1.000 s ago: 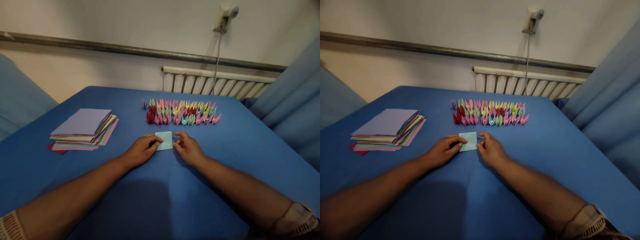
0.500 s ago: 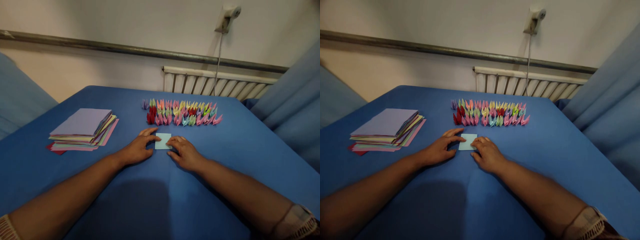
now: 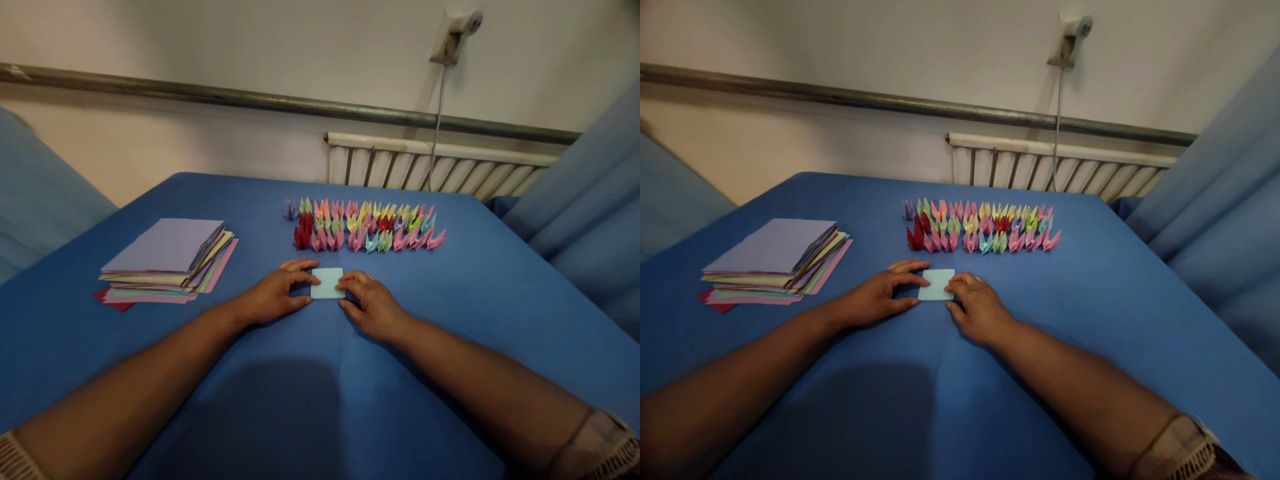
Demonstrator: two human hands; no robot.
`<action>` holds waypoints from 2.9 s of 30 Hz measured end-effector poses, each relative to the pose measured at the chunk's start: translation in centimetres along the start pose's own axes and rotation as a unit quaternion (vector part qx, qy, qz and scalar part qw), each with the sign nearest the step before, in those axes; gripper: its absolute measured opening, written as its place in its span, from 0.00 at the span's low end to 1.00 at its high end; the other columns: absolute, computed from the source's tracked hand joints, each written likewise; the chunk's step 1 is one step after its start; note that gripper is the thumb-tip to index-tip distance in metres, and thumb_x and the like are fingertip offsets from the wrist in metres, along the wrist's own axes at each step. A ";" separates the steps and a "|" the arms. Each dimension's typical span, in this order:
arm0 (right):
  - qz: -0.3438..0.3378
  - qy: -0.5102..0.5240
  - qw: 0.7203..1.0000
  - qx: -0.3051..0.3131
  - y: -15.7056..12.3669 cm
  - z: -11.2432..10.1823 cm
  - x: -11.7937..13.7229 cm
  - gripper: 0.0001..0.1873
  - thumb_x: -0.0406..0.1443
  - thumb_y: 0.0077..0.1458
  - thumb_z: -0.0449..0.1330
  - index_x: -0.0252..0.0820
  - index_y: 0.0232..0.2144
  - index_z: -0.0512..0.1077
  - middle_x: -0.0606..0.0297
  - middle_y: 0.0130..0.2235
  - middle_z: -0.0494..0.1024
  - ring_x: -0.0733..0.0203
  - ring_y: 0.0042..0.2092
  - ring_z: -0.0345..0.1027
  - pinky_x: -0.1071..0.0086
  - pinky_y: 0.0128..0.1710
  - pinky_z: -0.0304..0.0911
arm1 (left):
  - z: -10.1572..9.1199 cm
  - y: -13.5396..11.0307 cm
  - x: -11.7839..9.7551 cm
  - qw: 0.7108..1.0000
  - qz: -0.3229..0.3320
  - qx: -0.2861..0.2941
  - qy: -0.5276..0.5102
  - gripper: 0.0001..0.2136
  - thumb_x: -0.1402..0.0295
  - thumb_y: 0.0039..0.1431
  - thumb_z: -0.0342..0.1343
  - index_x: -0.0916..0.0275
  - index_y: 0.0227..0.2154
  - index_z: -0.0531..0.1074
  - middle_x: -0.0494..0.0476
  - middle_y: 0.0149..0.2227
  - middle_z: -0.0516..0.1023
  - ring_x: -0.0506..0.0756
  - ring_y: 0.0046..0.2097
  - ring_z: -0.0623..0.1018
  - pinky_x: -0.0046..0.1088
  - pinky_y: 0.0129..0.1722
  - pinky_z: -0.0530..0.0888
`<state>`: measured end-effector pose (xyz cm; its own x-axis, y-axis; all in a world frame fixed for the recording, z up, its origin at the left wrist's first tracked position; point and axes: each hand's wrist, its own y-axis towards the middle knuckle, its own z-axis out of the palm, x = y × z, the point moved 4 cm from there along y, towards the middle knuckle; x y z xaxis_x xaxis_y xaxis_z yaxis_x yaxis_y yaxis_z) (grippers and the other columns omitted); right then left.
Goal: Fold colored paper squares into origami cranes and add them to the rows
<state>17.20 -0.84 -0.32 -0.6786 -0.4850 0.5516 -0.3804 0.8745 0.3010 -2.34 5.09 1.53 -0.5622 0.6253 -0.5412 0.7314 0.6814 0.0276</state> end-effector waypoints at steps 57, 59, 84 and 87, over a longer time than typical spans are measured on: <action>-0.017 -0.146 0.985 0.092 -0.7 -0.7 2.9 0.20 0.38 0.62 0.52 0.38 0.54 0.70 0.52 0.56 0.69 0.48 0.53 0.63 0.53 0.51 0.63 | 0.9 1.4 0.3 0.990 -0.040 -0.127 0.047 0.06 0.65 0.57 0.56 0.61 0.28 0.70 0.59 0.50 0.75 0.59 0.53 0.72 0.43 0.56 0.66; -0.015 -0.142 0.985 0.093 -0.7 -0.9 3.0 0.19 0.37 0.62 0.52 0.35 0.52 0.71 0.52 0.55 0.70 0.48 0.52 0.63 0.54 0.52 0.63 | 0.8 1.3 0.3 0.988 -0.037 -0.138 0.059 0.05 0.66 0.57 0.56 0.61 0.33 0.72 0.59 0.50 0.75 0.59 0.53 0.72 0.43 0.55 0.67; -0.030 -0.118 0.991 0.055 -0.5 -0.8 1.9 0.15 0.33 0.62 0.51 0.36 0.45 0.74 0.54 0.51 0.74 0.53 0.50 0.66 0.58 0.53 0.62 | 2.8 -1.1 -5.4 0.973 0.103 -0.004 0.206 0.16 0.66 0.67 0.45 0.61 0.53 0.69 0.59 0.54 0.72 0.59 0.54 0.70 0.39 0.56 0.65; -0.005 -0.079 0.997 -0.003 0.1 -0.8 0.4 0.16 0.33 0.61 0.52 0.36 0.49 0.72 0.51 0.56 0.69 0.54 0.55 0.63 0.58 0.56 0.59 | 2.8 -0.8 -5.2 0.974 0.110 -0.003 0.196 0.16 0.66 0.68 0.44 0.58 0.54 0.69 0.57 0.54 0.73 0.58 0.53 0.71 0.39 0.55 0.66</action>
<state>17.42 -0.95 0.52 -0.7648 -0.4887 0.4197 -0.3844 0.8690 0.3114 1.08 0.20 1.98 -0.4968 0.8534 -0.1581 0.8496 0.5154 0.1124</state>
